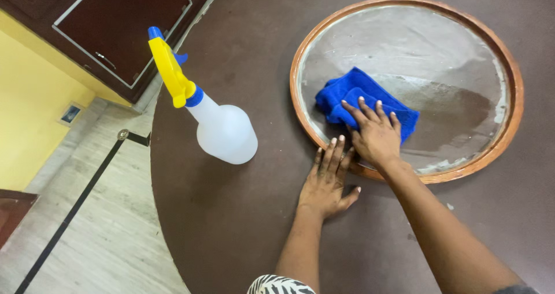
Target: The person sprays a cleaning solution onto a round table and wipes the surface with a cloth, moving around the table to reach different sections.
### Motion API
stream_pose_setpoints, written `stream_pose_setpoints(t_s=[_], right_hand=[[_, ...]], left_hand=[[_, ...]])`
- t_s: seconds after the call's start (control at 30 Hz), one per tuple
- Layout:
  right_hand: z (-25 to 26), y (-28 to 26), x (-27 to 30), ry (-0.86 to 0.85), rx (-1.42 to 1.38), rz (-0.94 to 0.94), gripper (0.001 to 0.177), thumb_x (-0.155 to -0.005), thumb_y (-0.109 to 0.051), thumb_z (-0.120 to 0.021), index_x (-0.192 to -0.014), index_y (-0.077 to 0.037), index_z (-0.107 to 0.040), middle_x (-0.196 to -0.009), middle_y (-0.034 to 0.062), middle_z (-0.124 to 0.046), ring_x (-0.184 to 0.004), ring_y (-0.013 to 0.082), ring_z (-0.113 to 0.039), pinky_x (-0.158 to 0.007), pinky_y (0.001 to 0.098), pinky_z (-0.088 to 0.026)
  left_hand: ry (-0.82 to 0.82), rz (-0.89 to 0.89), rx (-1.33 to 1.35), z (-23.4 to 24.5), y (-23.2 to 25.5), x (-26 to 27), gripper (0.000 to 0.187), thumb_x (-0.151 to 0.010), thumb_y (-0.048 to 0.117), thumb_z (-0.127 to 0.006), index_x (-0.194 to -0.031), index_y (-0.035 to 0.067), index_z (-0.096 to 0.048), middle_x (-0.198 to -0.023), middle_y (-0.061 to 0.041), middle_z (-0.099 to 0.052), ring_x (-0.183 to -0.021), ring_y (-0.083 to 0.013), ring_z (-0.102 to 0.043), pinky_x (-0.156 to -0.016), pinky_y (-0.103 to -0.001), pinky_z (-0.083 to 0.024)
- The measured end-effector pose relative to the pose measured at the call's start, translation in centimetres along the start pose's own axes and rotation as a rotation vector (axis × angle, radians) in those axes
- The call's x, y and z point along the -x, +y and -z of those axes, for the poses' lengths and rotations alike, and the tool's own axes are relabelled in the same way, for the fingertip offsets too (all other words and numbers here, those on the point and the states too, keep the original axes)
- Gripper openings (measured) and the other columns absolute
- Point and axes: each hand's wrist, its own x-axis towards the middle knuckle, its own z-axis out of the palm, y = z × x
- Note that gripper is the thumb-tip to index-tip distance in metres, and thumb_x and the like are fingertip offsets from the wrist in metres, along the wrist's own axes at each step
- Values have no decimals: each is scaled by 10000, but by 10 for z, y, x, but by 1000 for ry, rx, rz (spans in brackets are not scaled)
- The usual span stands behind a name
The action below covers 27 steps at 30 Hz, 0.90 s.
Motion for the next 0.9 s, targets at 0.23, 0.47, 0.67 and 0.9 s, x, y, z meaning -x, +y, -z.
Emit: stream_pose_setpoints(t_s=[0.23,0.47,0.67,0.9], right_hand=[[0,-29,-16,-127,-81,100,719,-898,-265,-622,-1540,-466,-365,-1667,0,-287,-1522,382,-222,-1184,621,-163],[17,-27,-3,-230,-128,141,727,-847,-194,-602,-1486,-493,-429,-1673,-44,-268,-1547,305,-181,-1206,591,-133],[19,-9,5,-307,-195,95,748,-775,-95,-580,-1426,-460,-538,-1653,-95,-313,-1577,252,-147,-1236,573,-89],[13,31,13,-326,-259,136,552,-832,-172,-622,-1370,-290,-615,-1636,-123,-350,-1577,222,-156,-1241,543,-95]], left_hand=[[-93,26,-70,-3,-1,-1,1045,-910,630,-515,-1624,18,-59,-1670,-294,57,-1578,-388,107,-1280,-499,2],[-115,37,-137,-16,-4,-6,1024,-909,679,-467,-1621,42,-99,-1663,-300,101,-1559,-392,128,-1254,-507,14],[-44,-11,-91,-32,-11,-5,941,-901,715,-451,-1622,211,-118,-1657,-300,119,-1561,-395,127,-1252,-536,17],[-83,3,1,-31,-11,2,1154,-863,808,-456,-1661,127,25,-1701,-267,133,-1595,-368,131,-1282,-544,45]])
